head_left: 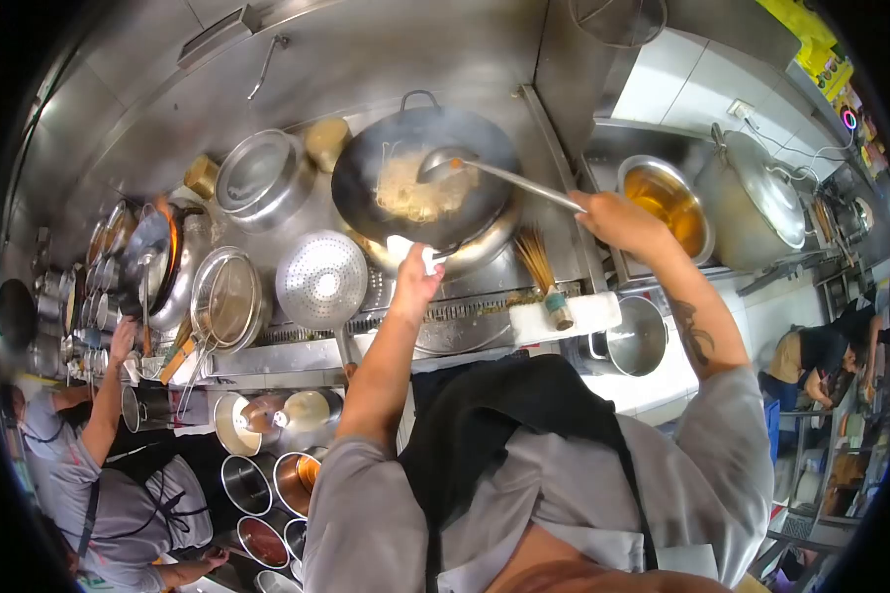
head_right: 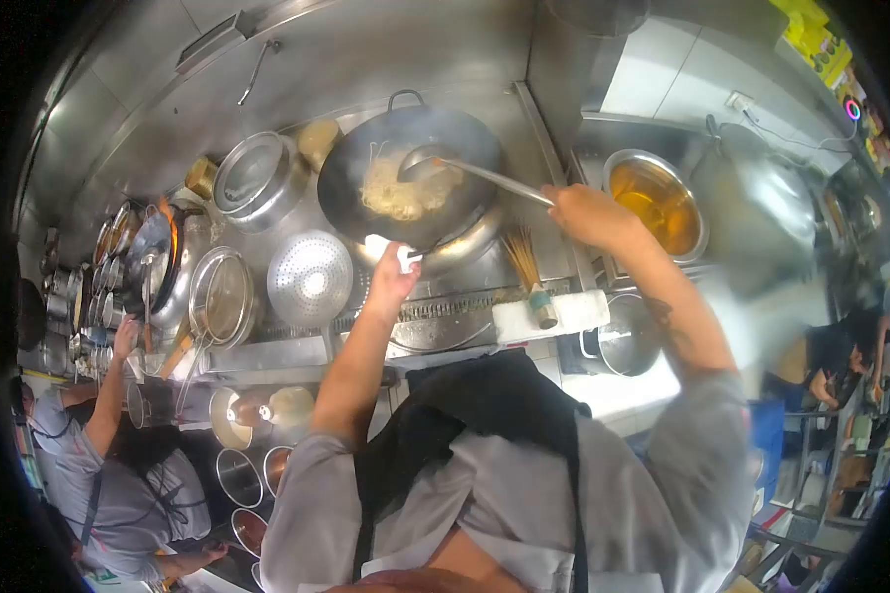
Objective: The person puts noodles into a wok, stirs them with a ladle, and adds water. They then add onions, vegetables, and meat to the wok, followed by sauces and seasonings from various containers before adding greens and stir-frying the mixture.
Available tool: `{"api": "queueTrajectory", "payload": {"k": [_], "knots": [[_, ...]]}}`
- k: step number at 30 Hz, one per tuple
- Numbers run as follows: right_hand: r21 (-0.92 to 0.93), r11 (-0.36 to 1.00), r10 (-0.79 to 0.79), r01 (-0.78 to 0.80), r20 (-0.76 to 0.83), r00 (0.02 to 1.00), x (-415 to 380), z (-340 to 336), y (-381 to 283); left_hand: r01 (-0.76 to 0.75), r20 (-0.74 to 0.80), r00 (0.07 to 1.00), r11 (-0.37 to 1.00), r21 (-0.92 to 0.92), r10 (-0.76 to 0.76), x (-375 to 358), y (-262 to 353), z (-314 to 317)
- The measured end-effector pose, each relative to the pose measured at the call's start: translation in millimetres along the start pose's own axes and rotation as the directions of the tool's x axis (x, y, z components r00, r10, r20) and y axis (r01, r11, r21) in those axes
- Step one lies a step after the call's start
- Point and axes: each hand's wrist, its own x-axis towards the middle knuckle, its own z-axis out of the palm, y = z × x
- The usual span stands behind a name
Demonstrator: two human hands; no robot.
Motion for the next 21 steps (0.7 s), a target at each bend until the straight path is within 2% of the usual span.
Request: {"api": "queueTrajectory", "payload": {"k": [4, 7, 9, 11, 13, 15, 16, 19, 21], "knots": [[0.028, 0.998, 0.063, -0.061, -0.066, 0.996, 24, 15, 25, 0.013, -0.021, 1.0, 0.999, 0.043, -0.012, 19, -2, -4], [0.091, 0.982, 0.17, -0.164, -0.059, 0.984, 70, 61, 49, 0.029, -0.022, 0.999, 0.999, 0.036, -0.029, 22, -2, -7], [0.196, 0.946, 0.269, -0.259, -0.029, 0.963, 105, 87, 38, 0.025, -0.008, 1.0, 0.999, 0.042, -0.025, 19, -2, -4], [0.243, 0.944, 0.252, -0.223, -0.094, 0.963, 148, 138, 31, 0.018, -0.012, 1.0, 0.999, 0.031, -0.017, 15, -1, 0], [0.394, 0.875, 0.304, -0.281, 0.005, 0.953, 175, 167, 0, 0.01, -0.035, 0.999, 1.0, 0.005, -0.009, 13, -1, 2], [0.562, 0.776, 0.287, -0.288, 0.092, 0.953, 188, 187, -30, 0.02, -0.035, 0.999, 1.0, 0.017, -0.02, 14, 0, -1], [0.635, 0.714, 0.275, -0.296, 0.134, 0.952, 188, 193, -39, 0.026, -0.064, 0.998, 0.999, 0.024, -0.024, 12, 0, 1], [0.683, 0.671, 0.279, -0.289, 0.128, 0.952, 167, 168, -55, 0.022, -0.084, 0.996, 0.999, 0.024, -0.02, 9, 0, 5], [0.639, 0.722, 0.296, -0.263, 0.059, 0.953, 167, 166, -47, 0.02, -0.062, 0.998, 0.999, 0.031, -0.018, 12, -1, 3]]}}
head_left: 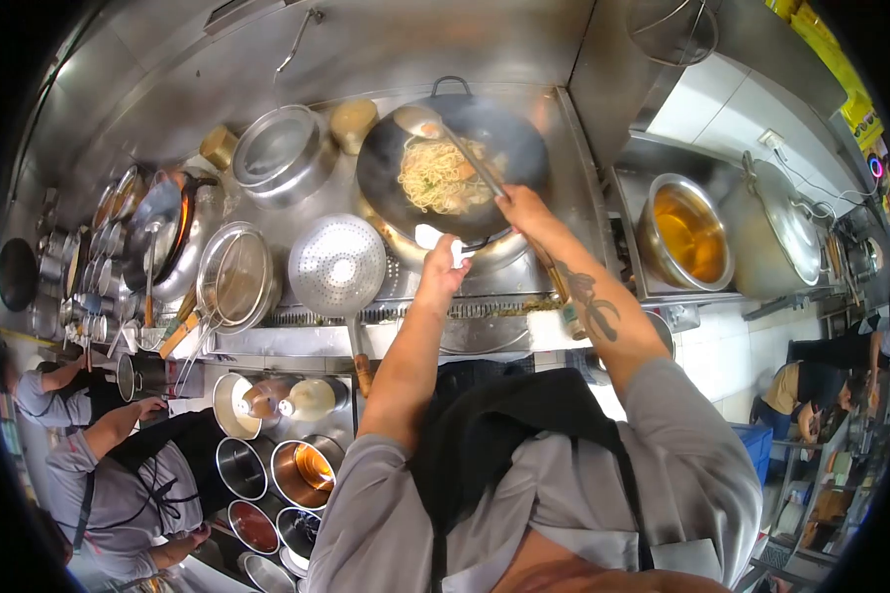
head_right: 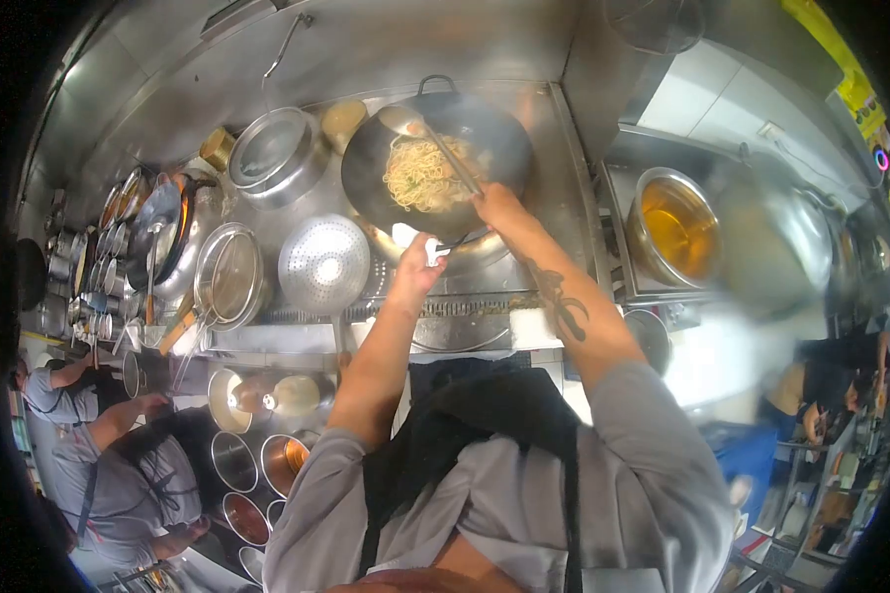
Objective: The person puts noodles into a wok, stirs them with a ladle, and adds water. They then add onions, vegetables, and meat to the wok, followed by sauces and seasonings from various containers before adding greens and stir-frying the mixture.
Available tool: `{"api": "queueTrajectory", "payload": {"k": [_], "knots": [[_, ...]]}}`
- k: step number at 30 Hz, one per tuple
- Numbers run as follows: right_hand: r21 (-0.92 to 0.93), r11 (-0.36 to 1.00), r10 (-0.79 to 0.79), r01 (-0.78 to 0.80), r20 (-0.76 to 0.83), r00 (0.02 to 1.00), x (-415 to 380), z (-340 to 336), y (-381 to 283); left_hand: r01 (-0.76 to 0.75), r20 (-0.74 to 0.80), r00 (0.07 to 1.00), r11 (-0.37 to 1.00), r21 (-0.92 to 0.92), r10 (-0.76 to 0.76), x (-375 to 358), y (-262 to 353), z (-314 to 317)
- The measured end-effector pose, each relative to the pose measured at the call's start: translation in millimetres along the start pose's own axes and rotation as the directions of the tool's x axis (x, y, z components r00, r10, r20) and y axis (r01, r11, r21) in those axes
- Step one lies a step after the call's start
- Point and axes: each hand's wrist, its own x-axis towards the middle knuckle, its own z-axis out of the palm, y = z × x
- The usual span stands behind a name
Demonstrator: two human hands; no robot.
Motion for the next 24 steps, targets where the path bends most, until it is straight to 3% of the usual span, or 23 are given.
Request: {"api": "queueTrajectory", "payload": {"k": [3, 6, 9, 12, 14, 15, 17, 19, 22, 24], "knots": [[-0.01, 1.0, 0.003, -0.005, -0.102, 0.995, 3, -10, -6, 0.029, -0.054, 0.998, 0.999, 0.018, -0.028, 0, 0, 2], [0.078, 0.991, 0.11, -0.105, -0.059, 0.992, 22, -1, 1, -0.007, -0.02, 1.0, 1.0, 0.024, 0.008, -2, 0, 1], [0.112, 0.991, 0.067, -0.077, 0.098, 0.993, 13, 9, 8, 0.006, -0.037, 0.999, 1.0, 0.027, -0.005, 0, 1, 2], [-0.042, 0.992, -0.106, 0.12, 0.243, 0.964, -23, -5, 16, 0.019, -0.046, 0.999, 1.0, 0.017, -0.018, 3, 1, 1], [0.028, 0.975, -0.217, 0.218, 0.281, 0.935, -63, -33, 29, 0.011, -0.065, 0.998, 1.0, 0.019, -0.01, 3, 1, 0], [-0.112, 0.848, -0.493, 0.518, 0.191, 0.849, -71, -52, 50, 0.012, -0.07, 0.998, 0.999, 0.032, -0.01, 2, 3, 0], [-0.383, 0.681, -0.587, 0.624, 0.223, 0.778, -87, -79, 56, -0.002, -0.046, 0.999, 1.0, 0.01, 0.003, -1, -1, 0], [-0.606, 0.707, -0.229, 0.364, 0.29, 0.929, -122, -121, 9, -0.024, 0.009, 1.0, 0.999, -0.043, 0.025, -10, -10, 2], [-0.613, 0.725, -0.185, 0.314, 0.266, 0.946, -140, -134, -10, 0.063, -0.044, 0.997, 0.992, -0.11, -0.069, -104, -8, 56], [-0.45, 0.784, -0.302, 0.427, 0.324, 0.896, -145, -144, -8, 0.065, -0.111, 0.991, 0.992, -0.109, -0.078, -111, -12, 61]]}}
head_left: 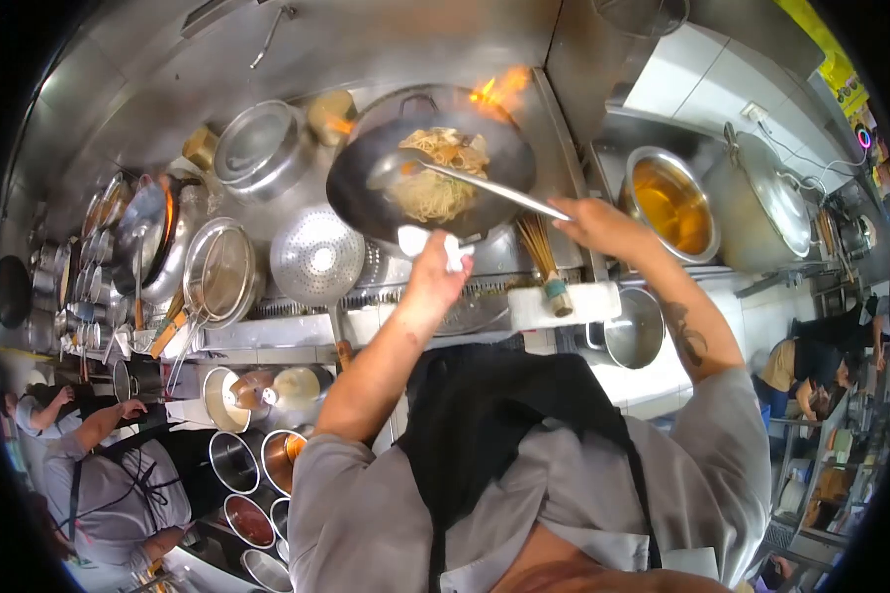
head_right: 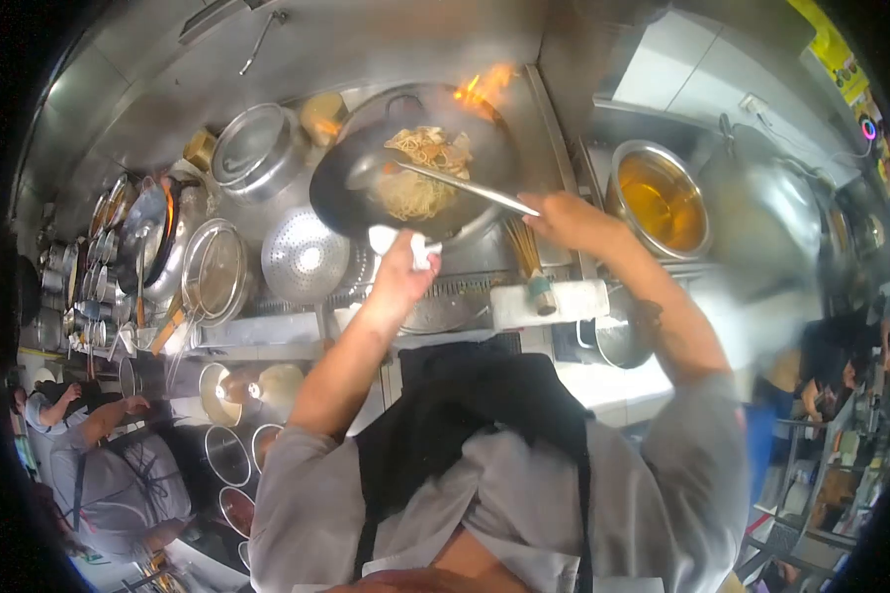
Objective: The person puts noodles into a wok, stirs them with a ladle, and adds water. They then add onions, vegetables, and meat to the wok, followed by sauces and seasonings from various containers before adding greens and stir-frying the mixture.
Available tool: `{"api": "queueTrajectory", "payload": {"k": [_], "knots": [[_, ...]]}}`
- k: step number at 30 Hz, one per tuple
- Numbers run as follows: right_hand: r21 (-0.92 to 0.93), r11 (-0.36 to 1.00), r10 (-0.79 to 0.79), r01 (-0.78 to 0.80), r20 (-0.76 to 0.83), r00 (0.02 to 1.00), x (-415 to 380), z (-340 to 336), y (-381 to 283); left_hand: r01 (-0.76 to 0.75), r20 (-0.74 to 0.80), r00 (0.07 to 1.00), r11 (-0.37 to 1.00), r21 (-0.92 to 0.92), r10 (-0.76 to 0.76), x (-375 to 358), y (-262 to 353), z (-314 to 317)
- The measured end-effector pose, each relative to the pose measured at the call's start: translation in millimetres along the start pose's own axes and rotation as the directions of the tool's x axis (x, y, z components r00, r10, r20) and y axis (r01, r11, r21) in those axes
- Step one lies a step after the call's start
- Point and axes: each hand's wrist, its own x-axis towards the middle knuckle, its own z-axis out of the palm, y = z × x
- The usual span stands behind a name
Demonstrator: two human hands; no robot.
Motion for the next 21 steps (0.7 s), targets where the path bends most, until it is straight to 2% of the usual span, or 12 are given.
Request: {"api": "queueTrajectory", "payload": {"k": [1, 3, 4, 6, 8, 9, 12, 15, 16, 19, 20, 21], "knots": [[0.073, 0.995, -0.072, 0.073, -0.015, 0.997, -6, -5, 0, -0.019, 0.036, 0.999, 1.0, -0.008, 0.019, 20, 2, -4], [0.063, 0.996, -0.068, 0.061, 0.117, 0.991, -27, -20, -17, -0.041, 0.144, 0.989, 0.999, -0.014, 0.043, 22, 13, -12], [0.04, 0.997, -0.067, 0.061, 0.156, 0.985, -31, -34, -22, -0.04, 0.117, 0.992, 0.999, 0.009, 0.039, 12, 13, -4], [0.025, 0.99, 0.127, -0.142, 0.311, 0.942, -38, -50, -26, -0.018, 0.032, 0.999, 0.998, 0.055, 0.016, -30, 4, 2], [0.041, 0.93, 0.31, -0.365, 0.447, 0.839, -29, -57, -32, -0.006, 0.011, 1.0, 0.999, 0.034, 0.005, -32, 4, 4], [0.027, 0.917, 0.352, -0.398, 0.417, 0.838, -21, -51, -30, -0.005, 0.019, 1.0, 1.0, 0.017, 0.005, -17, 10, 3], [-0.145, 0.985, 0.118, -0.093, 0.174, 0.978, 6, -3, 11, -0.056, 0.116, 0.992, 0.998, 0.033, 0.052, 29, -9, -37], [-0.062, 0.986, 0.157, -0.152, 0.078, 0.985, 3, 19, 10, -0.017, 0.147, 0.989, 0.996, 0.089, 0.003, 26, -62, -101], [-0.081, 0.988, 0.136, -0.129, 0.1, 0.986, 0, 9, 7, 0.009, 0.175, 0.984, 0.992, 0.125, -0.031, 18, -66, -106], [-0.049, 0.997, 0.077, -0.068, 0.219, 0.973, -13, -11, -5, -0.021, 0.04, 0.999, 0.994, 0.106, 0.017, -29, -39, -48], [-0.058, 0.996, 0.076, -0.064, 0.223, 0.972, -9, -9, -5, 0.028, -0.028, 0.999, 1.0, 0.003, -0.028, -9, -24, -38], [-0.07, 0.996, 0.076, -0.062, 0.226, 0.971, -4, -8, -5, -0.028, 0.065, 0.998, 1.0, 0.011, 0.027, 7, -8, -29]]}}
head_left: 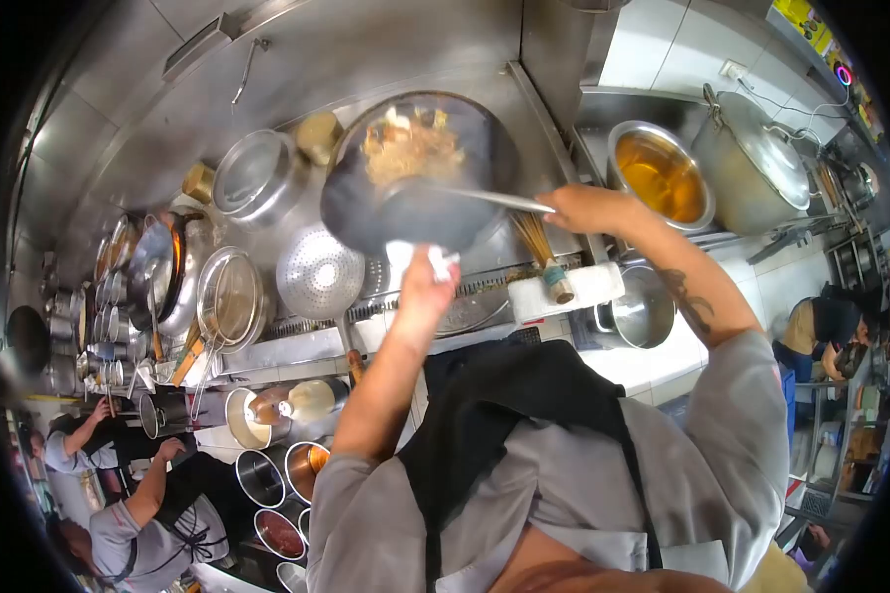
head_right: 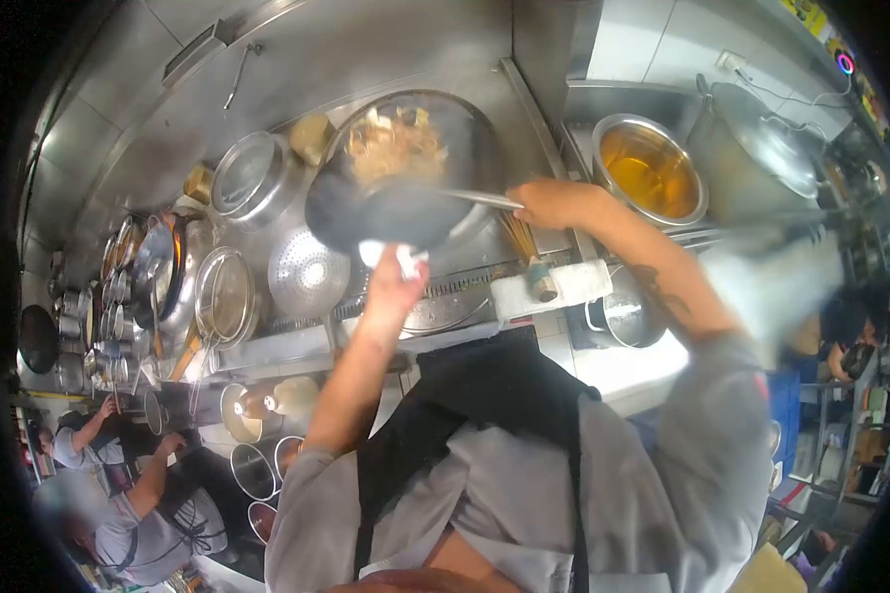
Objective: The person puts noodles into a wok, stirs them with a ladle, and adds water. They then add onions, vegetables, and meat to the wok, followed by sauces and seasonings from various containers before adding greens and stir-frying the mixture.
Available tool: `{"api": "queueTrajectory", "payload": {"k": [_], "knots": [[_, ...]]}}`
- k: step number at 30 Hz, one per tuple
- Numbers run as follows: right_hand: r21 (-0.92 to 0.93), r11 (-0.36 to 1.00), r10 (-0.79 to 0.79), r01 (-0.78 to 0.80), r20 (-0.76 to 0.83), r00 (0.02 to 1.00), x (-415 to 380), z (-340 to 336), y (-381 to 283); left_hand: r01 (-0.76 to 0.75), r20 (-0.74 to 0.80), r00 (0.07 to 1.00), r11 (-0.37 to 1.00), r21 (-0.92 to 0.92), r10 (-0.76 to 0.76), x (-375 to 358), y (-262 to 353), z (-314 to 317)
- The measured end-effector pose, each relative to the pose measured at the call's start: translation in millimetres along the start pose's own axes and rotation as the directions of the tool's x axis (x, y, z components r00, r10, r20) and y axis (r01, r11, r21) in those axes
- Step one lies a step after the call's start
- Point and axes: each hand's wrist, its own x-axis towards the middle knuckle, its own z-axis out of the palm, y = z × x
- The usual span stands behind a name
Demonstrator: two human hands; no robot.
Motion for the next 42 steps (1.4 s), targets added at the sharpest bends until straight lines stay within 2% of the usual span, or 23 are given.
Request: {"api": "queueTrajectory", "payload": {"k": [1, 2, 3, 5, 6, 7, 10, 12, 13, 15, 18, 20, 23, 24, 26, 27, 28, 31, 33, 35, 38, 41, 42], "knots": [[-0.017, 1.0, 0.0, 0.0, 0.001, 1.0, 3, -2, 1, -0.058, 0.096, 0.994, 0.998, 0.004, 0.057, 10, 8, 3], [-0.049, 0.998, -0.033, 0.028, -0.102, 0.994, 17, 15, 16, -0.252, 0.136, 0.965, 0.937, 0.241, 0.224, 11, 1, -5], [-0.04, 0.999, 0.015, -0.021, -0.132, 0.991, 24, 28, 19, -0.426, 0.216, 0.905, 0.784, 0.452, 0.367, 11, -12, -19], [-0.026, 0.992, 0.117, -0.125, -0.205, 0.972, 35, 37, 14, -0.068, 0.046, 0.997, 0.977, 0.204, 0.06, 37, -32, -54], [-0.087, 0.985, 0.128, -0.147, -0.201, 0.971, 25, 32, -3, -0.019, -0.034, 0.999, 0.982, 0.187, 0.026, 18, -45, -64], [-0.04, 0.993, 0.101, -0.111, -0.203, 0.974, 16, 30, -9, 0.051, 0.017, 0.998, 0.983, 0.175, -0.055, 17, -55, -87], [-0.065, 0.996, 0.046, -0.053, -0.101, 0.994, 0, 15, -15, 0.012, 0.052, 0.999, 0.995, 0.097, -0.017, -10, -40, -57], [-0.033, 0.997, 0.074, -0.075, -0.038, 0.997, -4, 10, -17, 0.054, -0.085, 0.995, 0.998, -0.011, -0.054, -4, 2, -5], [-0.051, 0.996, 0.066, -0.071, -0.1, 0.993, 4, 20, -11, -0.02, 0.042, 0.999, 0.999, 0.031, 0.019, 13, 13, -1], [-0.094, 0.993, 0.042, -0.066, -0.239, 0.97, 28, 42, 5, -0.069, 0.142, 0.988, 0.996, 0.056, 0.061, 50, 11, -20], [-0.188, 0.961, 0.148, -0.203, -0.273, 0.951, 31, 43, -19, -0.039, 0.029, 0.999, 0.988, 0.15, 0.035, 43, -36, -63], [-0.209, 0.961, 0.095, -0.18, -0.363, 0.927, 21, 50, -27, 0.033, 0.02, 0.999, 0.985, 0.17, -0.037, 29, -59, -98], [-0.254, 0.957, 0.031, -0.14, -0.39, 0.92, 17, 42, -27, 0.015, 0.062, 0.998, 0.989, 0.145, -0.024, 13, -50, -80], [-0.266, 0.956, 0.016, -0.123, -0.371, 0.928, 13, 43, -27, -0.395, 0.207, 0.919, 0.792, 0.466, 0.336, 21, -44, -73], [-0.212, 0.972, 0.036, -0.105, -0.308, 0.951, 5, 35, -32, -0.423, 0.194, 0.906, 0.818, 0.39, 0.377, 38, -11, -37], [-0.185, 0.978, 0.043, -0.097, -0.278, 0.96, 0, 30, -36, -0.05, 0.054, 0.997, 0.998, -0.027, 0.051, 32, 8, -14], [-0.112, 0.99, 0.063, -0.087, -0.209, 0.976, -8, 24, -35, -0.025, 0.046, 0.999, 1.0, -0.011, 0.025, 22, 9, -9], [-0.047, 0.994, -0.111, 0.103, -0.211, 0.971, -40, 5, -23, 0.009, 0.045, 0.999, 1.0, 0.01, -0.01, 16, 20, 11], [0.129, 0.991, 0.031, -0.035, 0.032, 0.999, -42, -11, -29, 0.024, -0.005, 1.0, 0.999, -0.023, -0.024, 18, 19, 4], [0.074, 0.996, 0.041, -0.042, 0.019, 0.999, -44, -12, -33, 0.006, 0.067, 0.998, 1.0, -0.027, -0.004, 26, 29, 5], [0.113, 0.993, 0.013, -0.017, 0.041, 0.999, -51, -14, -15, 0.058, 0.027, 0.998, 0.998, 0.027, -0.058, -9, 17, 16], [0.1, 0.984, 0.134, -0.145, 0.108, 0.985, -28, -17, -11, 0.06, -0.048, 0.997, 0.998, 0.016, -0.06, -17, 24, 32], [0.095, 0.989, 0.108, -0.111, 0.037, 0.993, -21, -18, -15, 0.015, -0.049, 0.999, 1.0, -0.008, -0.016, -1, 25, 25]]}}
